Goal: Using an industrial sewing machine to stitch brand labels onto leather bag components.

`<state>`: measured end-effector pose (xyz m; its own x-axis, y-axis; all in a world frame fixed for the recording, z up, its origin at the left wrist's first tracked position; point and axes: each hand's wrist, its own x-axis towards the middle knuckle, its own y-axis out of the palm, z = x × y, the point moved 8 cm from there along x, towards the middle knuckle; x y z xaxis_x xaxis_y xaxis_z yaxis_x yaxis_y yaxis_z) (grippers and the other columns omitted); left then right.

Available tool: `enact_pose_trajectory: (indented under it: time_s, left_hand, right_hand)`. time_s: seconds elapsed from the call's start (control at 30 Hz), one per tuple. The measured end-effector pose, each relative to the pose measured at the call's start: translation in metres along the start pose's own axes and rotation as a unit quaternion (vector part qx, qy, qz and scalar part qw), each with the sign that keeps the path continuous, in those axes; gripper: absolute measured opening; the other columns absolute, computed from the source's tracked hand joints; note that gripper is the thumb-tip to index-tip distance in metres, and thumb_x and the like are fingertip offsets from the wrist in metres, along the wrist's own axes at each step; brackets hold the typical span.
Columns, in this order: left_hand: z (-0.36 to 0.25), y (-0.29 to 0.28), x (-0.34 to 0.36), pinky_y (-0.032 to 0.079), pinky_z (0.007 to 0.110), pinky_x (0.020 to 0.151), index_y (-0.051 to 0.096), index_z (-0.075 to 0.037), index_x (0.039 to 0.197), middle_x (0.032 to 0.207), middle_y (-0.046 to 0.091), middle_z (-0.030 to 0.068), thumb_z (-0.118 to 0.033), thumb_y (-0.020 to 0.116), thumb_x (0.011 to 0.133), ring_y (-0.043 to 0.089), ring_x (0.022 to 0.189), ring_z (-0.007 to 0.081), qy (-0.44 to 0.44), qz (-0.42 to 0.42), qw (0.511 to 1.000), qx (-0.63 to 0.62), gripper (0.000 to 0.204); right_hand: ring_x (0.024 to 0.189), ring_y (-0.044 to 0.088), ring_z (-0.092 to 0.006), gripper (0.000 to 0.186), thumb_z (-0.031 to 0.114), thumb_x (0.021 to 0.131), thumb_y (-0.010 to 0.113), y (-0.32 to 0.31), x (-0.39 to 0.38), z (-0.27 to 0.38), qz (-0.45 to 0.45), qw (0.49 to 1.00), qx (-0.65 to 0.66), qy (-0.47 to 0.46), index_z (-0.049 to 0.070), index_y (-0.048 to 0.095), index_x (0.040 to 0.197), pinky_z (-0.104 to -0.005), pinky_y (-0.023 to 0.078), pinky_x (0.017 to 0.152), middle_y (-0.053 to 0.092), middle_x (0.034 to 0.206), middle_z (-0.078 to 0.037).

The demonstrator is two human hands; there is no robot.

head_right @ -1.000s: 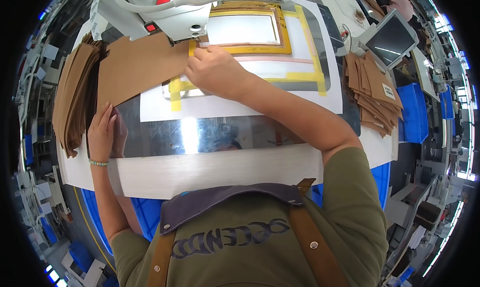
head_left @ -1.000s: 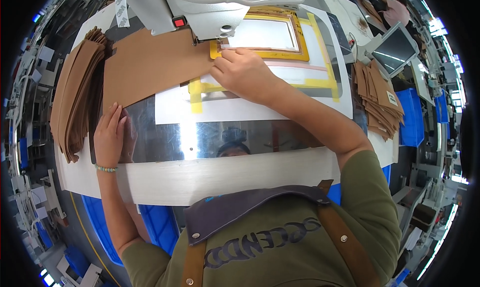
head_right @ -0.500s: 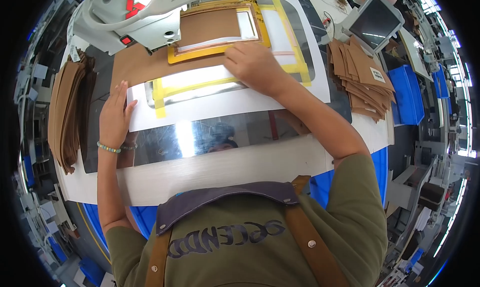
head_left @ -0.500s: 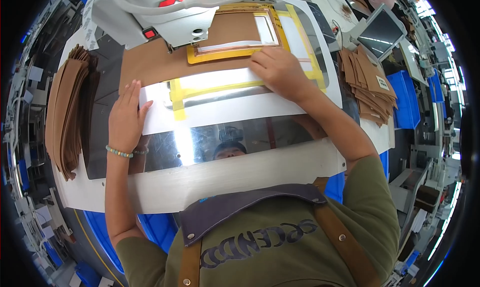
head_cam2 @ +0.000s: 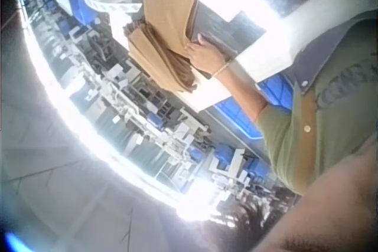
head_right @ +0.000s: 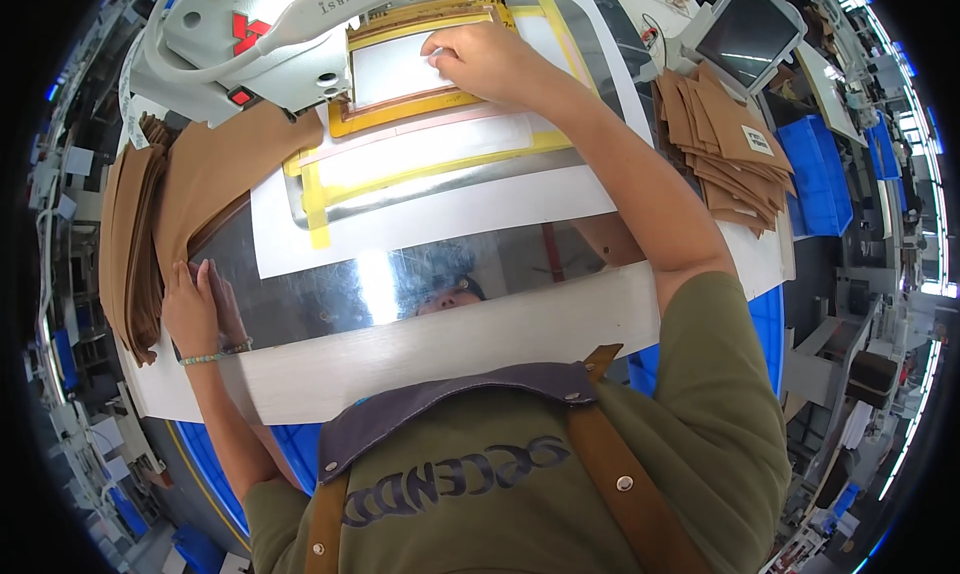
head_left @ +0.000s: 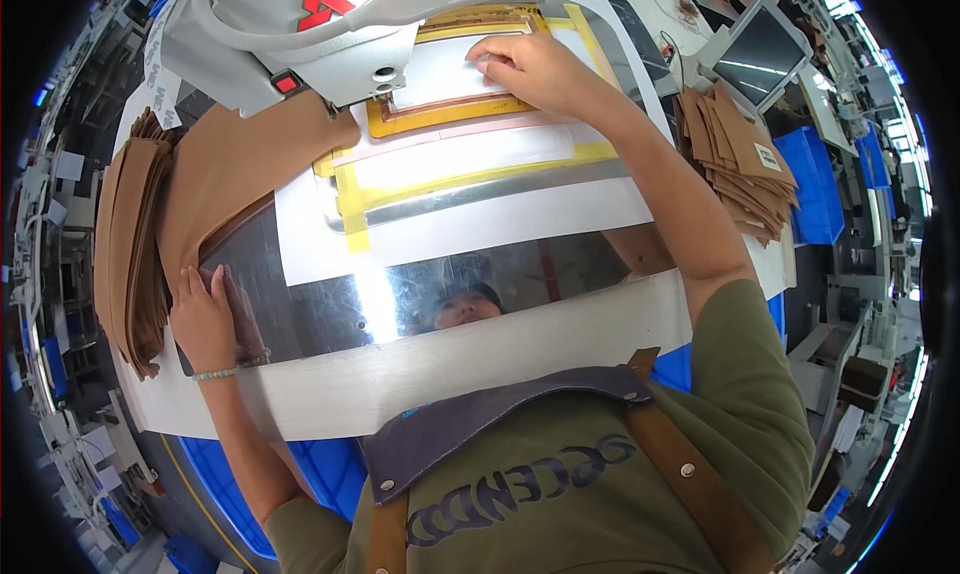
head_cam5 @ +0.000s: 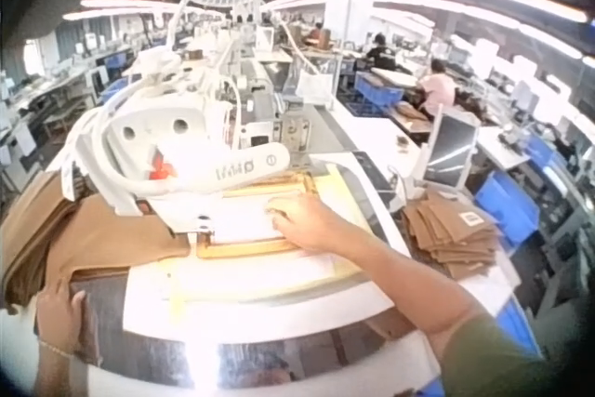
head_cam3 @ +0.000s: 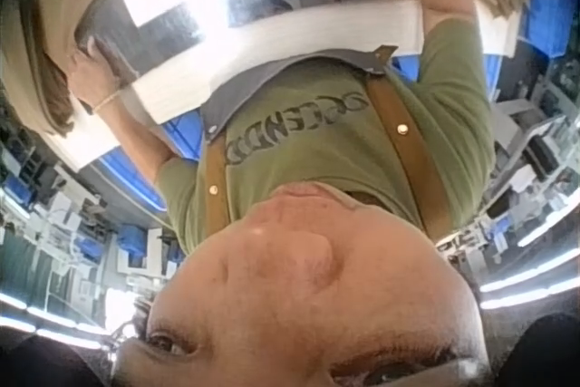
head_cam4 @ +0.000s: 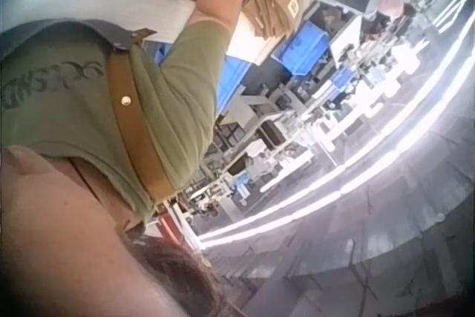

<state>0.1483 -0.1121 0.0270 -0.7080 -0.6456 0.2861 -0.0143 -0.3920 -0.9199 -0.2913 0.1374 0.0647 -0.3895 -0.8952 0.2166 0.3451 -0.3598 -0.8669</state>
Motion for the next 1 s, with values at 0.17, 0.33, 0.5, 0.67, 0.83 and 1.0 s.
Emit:
enact_pose_trajectory:
  time_s: [0.17, 0.33, 0.5, 0.67, 0.83, 1.0]
  left_hand:
    - [-0.004, 0.002, 0.007, 0.058, 0.046, 0.093, 0.066, 0.007, 0.134, 0.128, 0.071, 0.0237, -0.036, 0.057, 0.11, 0.069, 0.116, 0.0412, -0.054, 0.068, 0.996, 0.008, 0.05]
    - [-0.009, 0.004, 0.003, 0.056, 0.047, 0.1, 0.065, 0.006, 0.137, 0.133, 0.067, 0.0256, -0.032, 0.056, 0.11, 0.064, 0.124, 0.0414, -0.01, -0.018, 1.0, -0.015, 0.048]
    - [-0.009, 0.0, -0.001, 0.051, 0.048, 0.11, 0.063, 0.005, 0.141, 0.141, 0.065, 0.0268, -0.029, 0.056, 0.11, 0.061, 0.132, 0.0429, 0.001, -0.019, 0.999, -0.045, 0.047]
    - [0.009, 0.001, -0.011, 0.043, 0.047, 0.12, 0.061, 0.004, 0.145, 0.151, 0.06, 0.0246, -0.03, 0.056, 0.111, 0.055, 0.142, 0.0412, 0.016, -0.017, 0.991, -0.133, 0.048]
    - [0.011, 0.003, -0.015, 0.041, 0.047, 0.122, 0.06, 0.004, 0.145, 0.154, 0.059, 0.0221, -0.032, 0.056, 0.111, 0.054, 0.143, 0.0393, 0.015, -0.019, 0.99, -0.14, 0.05]
    - [0.012, 0.004, -0.018, 0.039, 0.047, 0.124, 0.06, 0.002, 0.148, 0.156, 0.058, 0.0205, -0.033, 0.055, 0.111, 0.052, 0.146, 0.0383, 0.014, -0.017, 0.991, -0.129, 0.052]
  right_hand:
    - [0.094, 0.076, -0.0224, 0.033, 0.018, 0.105, 0.051, 0.041, 0.026, 0.007, 0.134, 0.976, 0.161, 0.061, 0.003, 0.069, 0.128, -0.0361, 0.058, 0.088, 0.077, 0.102, -0.013]
    - [0.099, 0.076, -0.0234, 0.037, 0.008, 0.104, 0.048, 0.09, 0.061, 0.015, 0.178, 0.895, 0.379, 0.155, -0.003, 0.058, 0.138, -0.0326, 0.061, 0.091, 0.076, 0.104, -0.017]
    - [0.097, 0.077, -0.0251, 0.037, 0.005, 0.103, 0.047, 0.108, 0.067, 0.017, 0.125, 0.857, 0.479, 0.144, -0.003, 0.057, 0.138, -0.0347, 0.063, 0.088, 0.076, 0.105, -0.018]
    - [0.085, 0.073, -0.0203, 0.013, 0.016, 0.096, 0.067, 0.025, 0.011, 0.065, -0.12, 0.984, 0.009, -0.132, 0.005, 0.073, 0.1, -0.0352, 0.058, 0.074, 0.074, 0.089, -0.006]
    - [0.09, 0.069, -0.0173, 0.01, 0.017, 0.087, 0.076, 0.048, -0.031, 0.13, -0.121, 0.922, -0.133, -0.342, 0.008, 0.072, 0.088, -0.0305, 0.056, 0.075, 0.071, 0.09, -0.001]
    - [0.097, 0.06, -0.0163, 0.009, 0.016, 0.083, 0.075, 0.097, -0.004, 0.162, -0.101, 0.866, -0.306, -0.381, 0.011, 0.073, 0.091, -0.0288, 0.052, 0.072, 0.067, 0.092, 0.004]
